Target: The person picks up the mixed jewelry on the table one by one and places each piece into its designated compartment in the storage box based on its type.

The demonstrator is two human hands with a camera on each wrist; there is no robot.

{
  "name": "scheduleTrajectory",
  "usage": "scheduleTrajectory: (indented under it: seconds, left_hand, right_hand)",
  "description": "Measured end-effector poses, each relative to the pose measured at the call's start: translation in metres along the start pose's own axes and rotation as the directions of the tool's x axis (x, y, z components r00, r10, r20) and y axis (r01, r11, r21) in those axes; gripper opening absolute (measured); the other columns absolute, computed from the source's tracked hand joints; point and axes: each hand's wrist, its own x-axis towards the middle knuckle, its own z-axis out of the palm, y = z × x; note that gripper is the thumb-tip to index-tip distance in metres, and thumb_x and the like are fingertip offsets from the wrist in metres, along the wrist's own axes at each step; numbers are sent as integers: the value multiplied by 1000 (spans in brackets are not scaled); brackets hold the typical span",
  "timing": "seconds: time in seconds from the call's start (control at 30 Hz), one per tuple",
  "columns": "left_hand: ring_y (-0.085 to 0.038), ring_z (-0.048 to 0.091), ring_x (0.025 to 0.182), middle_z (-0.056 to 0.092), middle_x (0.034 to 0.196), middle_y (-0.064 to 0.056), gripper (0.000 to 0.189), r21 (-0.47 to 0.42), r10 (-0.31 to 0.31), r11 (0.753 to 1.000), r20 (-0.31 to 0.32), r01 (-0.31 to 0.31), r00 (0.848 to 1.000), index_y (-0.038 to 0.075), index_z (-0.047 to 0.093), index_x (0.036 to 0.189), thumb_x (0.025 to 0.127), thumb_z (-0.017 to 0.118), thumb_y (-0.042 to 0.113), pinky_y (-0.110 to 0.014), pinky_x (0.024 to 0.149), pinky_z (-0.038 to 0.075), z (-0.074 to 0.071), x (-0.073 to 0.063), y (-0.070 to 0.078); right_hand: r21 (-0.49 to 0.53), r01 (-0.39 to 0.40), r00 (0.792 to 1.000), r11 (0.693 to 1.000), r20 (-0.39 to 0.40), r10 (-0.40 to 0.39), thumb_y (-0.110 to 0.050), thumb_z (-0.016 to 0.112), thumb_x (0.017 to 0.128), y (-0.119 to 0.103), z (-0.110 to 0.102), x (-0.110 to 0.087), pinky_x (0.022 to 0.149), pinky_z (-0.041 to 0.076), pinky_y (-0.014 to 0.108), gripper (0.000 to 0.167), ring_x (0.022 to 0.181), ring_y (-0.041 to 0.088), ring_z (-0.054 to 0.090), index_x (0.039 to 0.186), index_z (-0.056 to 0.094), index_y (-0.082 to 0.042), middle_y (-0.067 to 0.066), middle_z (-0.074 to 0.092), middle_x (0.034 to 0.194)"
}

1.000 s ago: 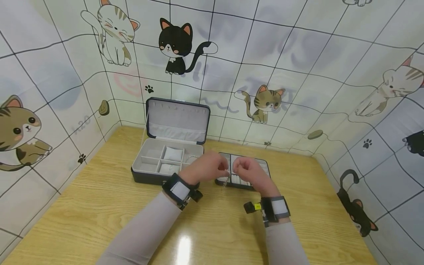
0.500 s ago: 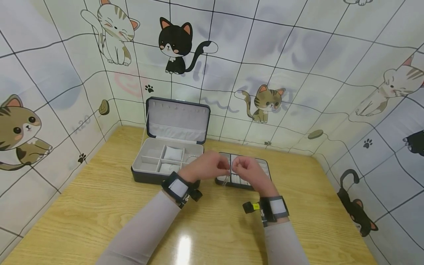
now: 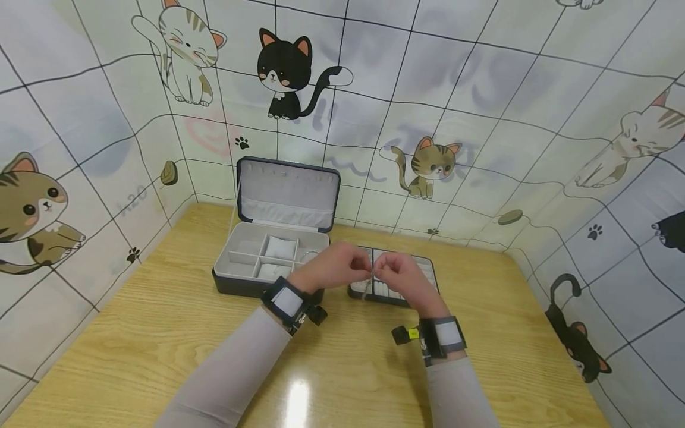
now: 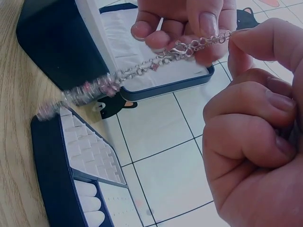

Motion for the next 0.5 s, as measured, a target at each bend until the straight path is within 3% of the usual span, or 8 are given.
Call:
scheduleTrajectory:
  seconds: [0.17, 0.5]
  left_hand:
    - [-8, 67, 86, 76, 91, 8, 6, -12, 23, 1000, 32, -23, 999, 17, 78, 94, 99, 74, 16, -28, 83, 57, 2, 1, -2]
    - [-12, 61, 81, 68, 82, 7, 11, -5, 6, 1000, -5, -6, 1000, 18, 71, 86, 94, 71, 11, -29, 76, 52, 0, 0, -1]
  right_hand:
    - [1, -16, 1000, 1000, -3, 16, -9, 62, 102, -1, 0, 0, 70, 41, 29, 12, 69, 15, 44, 92, 68, -4, -2, 46, 70]
    - [23, -3, 1000, 1000, 12, 3, -5, 59, 100, -2, 0, -1, 70, 41, 28, 16, 62, 11, 41, 95, 63, 10, -3, 43, 68]
